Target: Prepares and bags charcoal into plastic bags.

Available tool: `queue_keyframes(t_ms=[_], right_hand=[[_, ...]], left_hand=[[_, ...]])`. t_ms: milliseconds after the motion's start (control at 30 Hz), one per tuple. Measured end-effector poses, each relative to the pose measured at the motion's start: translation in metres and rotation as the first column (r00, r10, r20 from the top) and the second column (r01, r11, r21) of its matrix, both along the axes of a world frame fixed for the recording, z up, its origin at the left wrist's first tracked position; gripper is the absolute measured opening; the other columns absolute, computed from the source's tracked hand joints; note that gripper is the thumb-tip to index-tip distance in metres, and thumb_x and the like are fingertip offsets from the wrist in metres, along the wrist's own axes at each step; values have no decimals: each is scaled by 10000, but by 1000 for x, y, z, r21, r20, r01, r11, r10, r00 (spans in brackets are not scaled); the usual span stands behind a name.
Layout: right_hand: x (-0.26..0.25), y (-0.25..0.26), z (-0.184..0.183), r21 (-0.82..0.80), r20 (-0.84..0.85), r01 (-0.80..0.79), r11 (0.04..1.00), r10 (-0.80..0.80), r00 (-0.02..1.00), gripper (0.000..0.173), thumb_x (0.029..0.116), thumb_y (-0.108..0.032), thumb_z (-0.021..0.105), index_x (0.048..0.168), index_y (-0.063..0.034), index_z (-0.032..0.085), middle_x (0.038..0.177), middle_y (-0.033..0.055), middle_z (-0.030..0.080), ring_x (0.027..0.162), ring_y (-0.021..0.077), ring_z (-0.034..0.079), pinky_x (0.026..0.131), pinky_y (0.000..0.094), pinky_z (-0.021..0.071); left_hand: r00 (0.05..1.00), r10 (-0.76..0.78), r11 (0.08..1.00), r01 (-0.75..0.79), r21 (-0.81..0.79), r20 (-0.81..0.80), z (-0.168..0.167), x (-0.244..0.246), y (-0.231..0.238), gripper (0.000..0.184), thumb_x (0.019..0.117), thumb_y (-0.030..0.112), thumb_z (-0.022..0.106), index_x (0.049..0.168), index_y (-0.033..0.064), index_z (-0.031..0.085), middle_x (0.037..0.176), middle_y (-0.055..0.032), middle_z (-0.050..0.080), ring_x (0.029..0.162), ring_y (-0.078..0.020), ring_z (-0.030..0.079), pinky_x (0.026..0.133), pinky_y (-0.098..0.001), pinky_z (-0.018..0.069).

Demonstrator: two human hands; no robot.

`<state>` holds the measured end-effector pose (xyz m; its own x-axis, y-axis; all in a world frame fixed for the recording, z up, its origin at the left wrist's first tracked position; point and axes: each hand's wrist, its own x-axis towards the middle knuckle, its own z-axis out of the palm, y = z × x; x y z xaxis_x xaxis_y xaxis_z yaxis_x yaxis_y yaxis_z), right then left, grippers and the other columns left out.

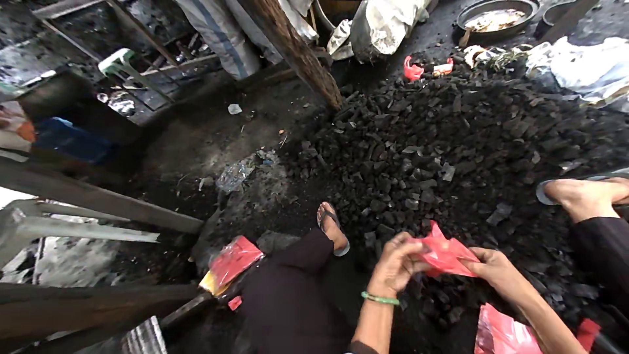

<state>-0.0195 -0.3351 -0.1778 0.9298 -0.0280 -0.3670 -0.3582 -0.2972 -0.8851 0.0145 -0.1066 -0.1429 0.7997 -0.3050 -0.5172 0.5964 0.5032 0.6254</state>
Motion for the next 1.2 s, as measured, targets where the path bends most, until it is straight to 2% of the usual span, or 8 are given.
queue_keyframes(t_ms=[167,267,367,500,600,767,900,1200], right_hand=[[14,-20,-11,-451,-50,-132,883,123,991,252,909,-155,756,807,38,631,822,189,609,788,348,597,725,572,468],[25,-4,-12,-263,-31,-139,955,136,990,558,846,-221,825,1307,-1,602,1341,240,585,1164,392,621,968,593,514],[44,21,-4,-72,31,-211,975,213,977,618,869,-243,780,1432,-139,550,1239,132,680,1094,249,680,949,490,560],[84,15,6,-138,140,-242,960,261,955,163,947,50,618,1051,7,737,914,134,727,822,218,687,799,460,561],[113,-5,5,92,141,-145,985,131,981,161,892,106,620,958,-4,717,834,34,708,743,78,655,724,277,562],[175,-15,-14,-37,230,-100,994,105,967,410,997,-169,650,1368,-15,569,1349,177,612,1173,285,638,988,475,536],[212,21,73,-419,60,-83,904,119,991,480,1040,-176,605,1440,67,496,1560,297,399,1436,469,398,1171,563,312],[231,79,149,-561,-458,-462,687,207,864,500,1082,-252,520,1440,96,497,1557,267,432,1458,423,385,1183,491,286]], left_hand=[[953,301,940,-301,-162,-27,12,20,23,227,982,76,427,965,94,653,783,-69,698,650,-147,693,586,-291,598],[985,94,990,-108,90,142,8,28,10,294,1045,57,464,1314,149,539,931,-63,687,743,-129,677,662,-285,582],[891,-324,935,249,253,319,5,33,-6,264,1005,79,517,1261,83,579,1002,-44,683,851,-105,658,782,-298,566],[573,-812,407,414,814,114,-8,57,10,255,929,34,669,1173,55,740,1261,-200,624,1180,-299,590,1025,-477,480],[698,-691,66,317,946,-186,-39,71,30,428,923,43,667,1336,156,675,1411,-252,532,1225,-404,591,1017,-568,498],[975,18,403,-211,890,223,-97,77,37,408,948,43,660,1304,-129,557,1320,-291,584,1217,-366,596,1046,-501,489],[713,692,473,-568,673,116,-130,93,46,647,1080,246,519,1584,-18,209,1540,-318,357,1378,-413,433,1099,-567,406],[943,207,452,146,880,-262,-196,99,36,741,1083,449,448,1612,-5,194,1626,-286,278,1508,-416,295,1219,-568,251]])
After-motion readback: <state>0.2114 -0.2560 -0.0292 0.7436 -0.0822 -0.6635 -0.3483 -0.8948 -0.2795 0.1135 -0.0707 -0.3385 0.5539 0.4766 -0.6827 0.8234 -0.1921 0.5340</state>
